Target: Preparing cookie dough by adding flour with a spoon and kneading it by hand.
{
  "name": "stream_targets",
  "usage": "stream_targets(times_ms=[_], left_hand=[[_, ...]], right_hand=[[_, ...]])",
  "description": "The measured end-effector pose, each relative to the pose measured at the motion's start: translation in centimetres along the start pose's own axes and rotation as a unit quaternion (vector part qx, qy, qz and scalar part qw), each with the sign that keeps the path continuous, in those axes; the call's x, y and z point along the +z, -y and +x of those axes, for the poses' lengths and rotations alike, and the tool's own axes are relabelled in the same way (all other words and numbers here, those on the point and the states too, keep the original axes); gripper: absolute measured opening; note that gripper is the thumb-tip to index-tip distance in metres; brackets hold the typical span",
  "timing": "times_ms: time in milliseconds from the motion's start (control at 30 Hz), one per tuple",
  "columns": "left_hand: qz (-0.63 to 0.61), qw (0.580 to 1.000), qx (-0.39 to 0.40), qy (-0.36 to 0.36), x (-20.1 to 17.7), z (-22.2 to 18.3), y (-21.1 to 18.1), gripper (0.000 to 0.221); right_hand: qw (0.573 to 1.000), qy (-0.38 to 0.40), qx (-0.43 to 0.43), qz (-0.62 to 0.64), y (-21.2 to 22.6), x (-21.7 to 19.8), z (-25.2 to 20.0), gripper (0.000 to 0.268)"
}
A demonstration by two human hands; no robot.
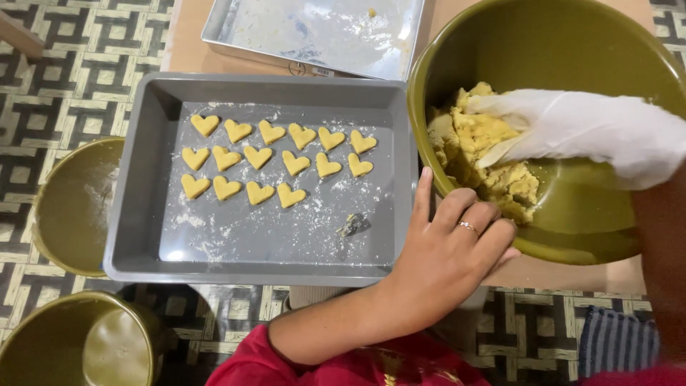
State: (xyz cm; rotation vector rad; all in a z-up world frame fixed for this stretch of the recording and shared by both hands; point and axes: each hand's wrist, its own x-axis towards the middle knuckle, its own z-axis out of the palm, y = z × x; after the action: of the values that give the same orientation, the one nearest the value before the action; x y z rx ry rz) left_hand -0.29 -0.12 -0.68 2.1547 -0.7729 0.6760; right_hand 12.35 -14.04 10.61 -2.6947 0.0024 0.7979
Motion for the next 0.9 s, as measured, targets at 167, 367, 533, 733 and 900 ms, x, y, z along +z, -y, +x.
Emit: stream_targets(times_ms=[167, 367, 533, 733, 900], left_hand=[[0.005, 1.0, -0.009, 0.004, -0.2, 0.1, 0.0, 0.025], [0.019, 1.0, -0.004, -0.004, 0.1, 0.0, 0.0, 0.025], [0.029, 0.999, 0.024, 0.016, -0.1, -0.5, 0.6, 0.029], [-0.111, 0.991, 0.028, 0.073, -5.3, -3.7, 1.4, 0.039], [-0.123, 0.992, -0.006, -0.011, -14.9, -8.9, 2.5, 0.029]], right_hand=[[0.979, -0.069, -0.105, 0.161, 0.7, -0.1, 0.2, 0.057], [0.985, 0.038, 0.103, 0.135, 2.4, 0.5, -0.2, 0.044], [0.991, 0.031, 0.063, 0.118, -0.1, 1.0, 1.0, 0.051], [0.99, 0.048, -0.101, -0.082, -21.2, 1.0, 17.5, 0.049], [0.976, 0.086, -0.173, -0.102, -27.4, -0.8, 30.4, 0.048]])
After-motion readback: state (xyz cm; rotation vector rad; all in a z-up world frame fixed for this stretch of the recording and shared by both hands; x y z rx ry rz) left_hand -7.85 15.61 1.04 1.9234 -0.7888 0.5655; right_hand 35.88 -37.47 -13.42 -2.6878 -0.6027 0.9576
